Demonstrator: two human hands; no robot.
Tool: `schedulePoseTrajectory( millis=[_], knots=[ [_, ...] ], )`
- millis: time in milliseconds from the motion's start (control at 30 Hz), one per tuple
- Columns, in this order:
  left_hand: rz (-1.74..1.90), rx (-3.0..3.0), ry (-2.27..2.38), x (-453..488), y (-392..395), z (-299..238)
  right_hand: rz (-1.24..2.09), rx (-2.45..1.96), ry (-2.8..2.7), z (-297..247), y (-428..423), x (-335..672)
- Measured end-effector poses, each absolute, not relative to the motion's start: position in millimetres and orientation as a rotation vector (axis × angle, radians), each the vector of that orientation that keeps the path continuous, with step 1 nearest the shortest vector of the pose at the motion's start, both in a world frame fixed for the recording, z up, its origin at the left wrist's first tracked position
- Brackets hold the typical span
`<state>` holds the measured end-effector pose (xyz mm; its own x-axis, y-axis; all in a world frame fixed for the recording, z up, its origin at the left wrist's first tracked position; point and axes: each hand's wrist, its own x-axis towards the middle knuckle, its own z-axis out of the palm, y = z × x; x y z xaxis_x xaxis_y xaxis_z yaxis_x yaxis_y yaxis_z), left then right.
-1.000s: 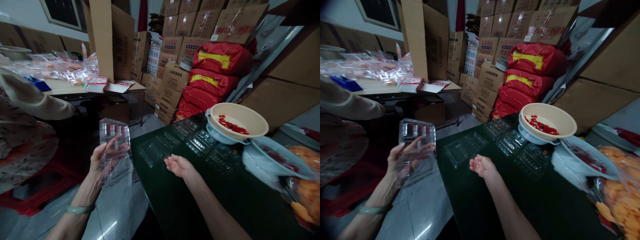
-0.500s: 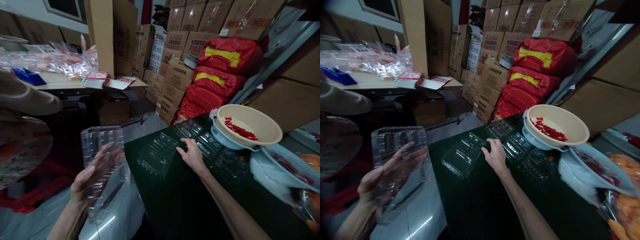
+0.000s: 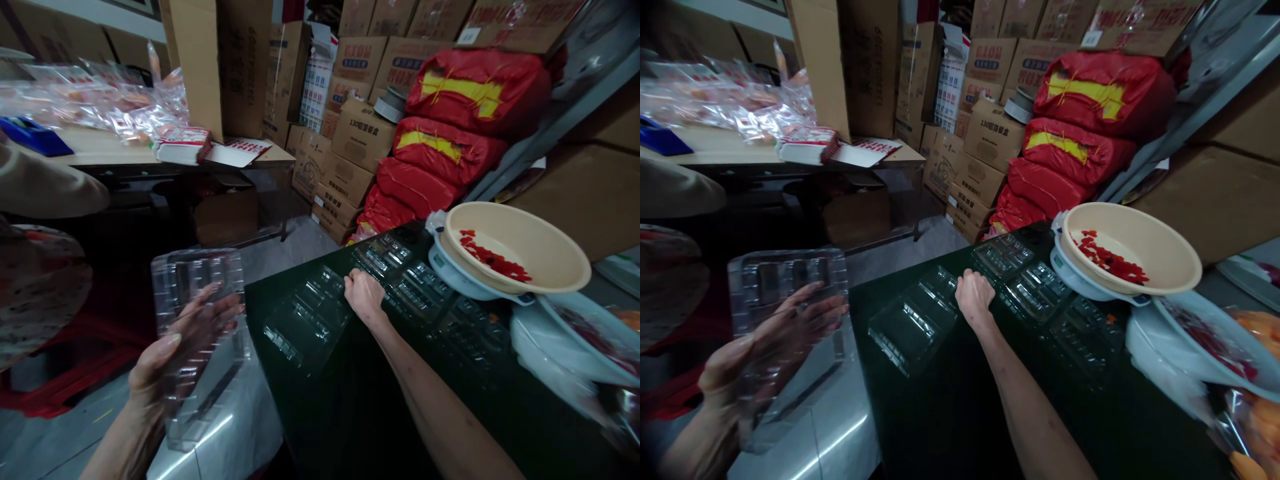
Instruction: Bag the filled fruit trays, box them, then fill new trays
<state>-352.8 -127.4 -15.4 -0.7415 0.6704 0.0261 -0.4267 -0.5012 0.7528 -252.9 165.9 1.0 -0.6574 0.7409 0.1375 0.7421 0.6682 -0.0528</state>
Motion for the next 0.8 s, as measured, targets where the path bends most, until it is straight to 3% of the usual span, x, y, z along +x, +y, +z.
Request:
schedulePoseTrajectory(
  millis=[367, 500, 800],
  knots=[
    [2.219, 0.378, 1.030, -357, -138, -16, -0.206, -1.310, -2.525, 7, 219, -246],
    [2.184, 0.376, 1.046, -363, -141, -22, -0.127, -1.297, -2.663, -2, 243, -244],
    [2.233, 0.312, 1.055, -342, -130, -1, -0.031, -1.079, -2.715, 2, 204, -237]
  ],
)
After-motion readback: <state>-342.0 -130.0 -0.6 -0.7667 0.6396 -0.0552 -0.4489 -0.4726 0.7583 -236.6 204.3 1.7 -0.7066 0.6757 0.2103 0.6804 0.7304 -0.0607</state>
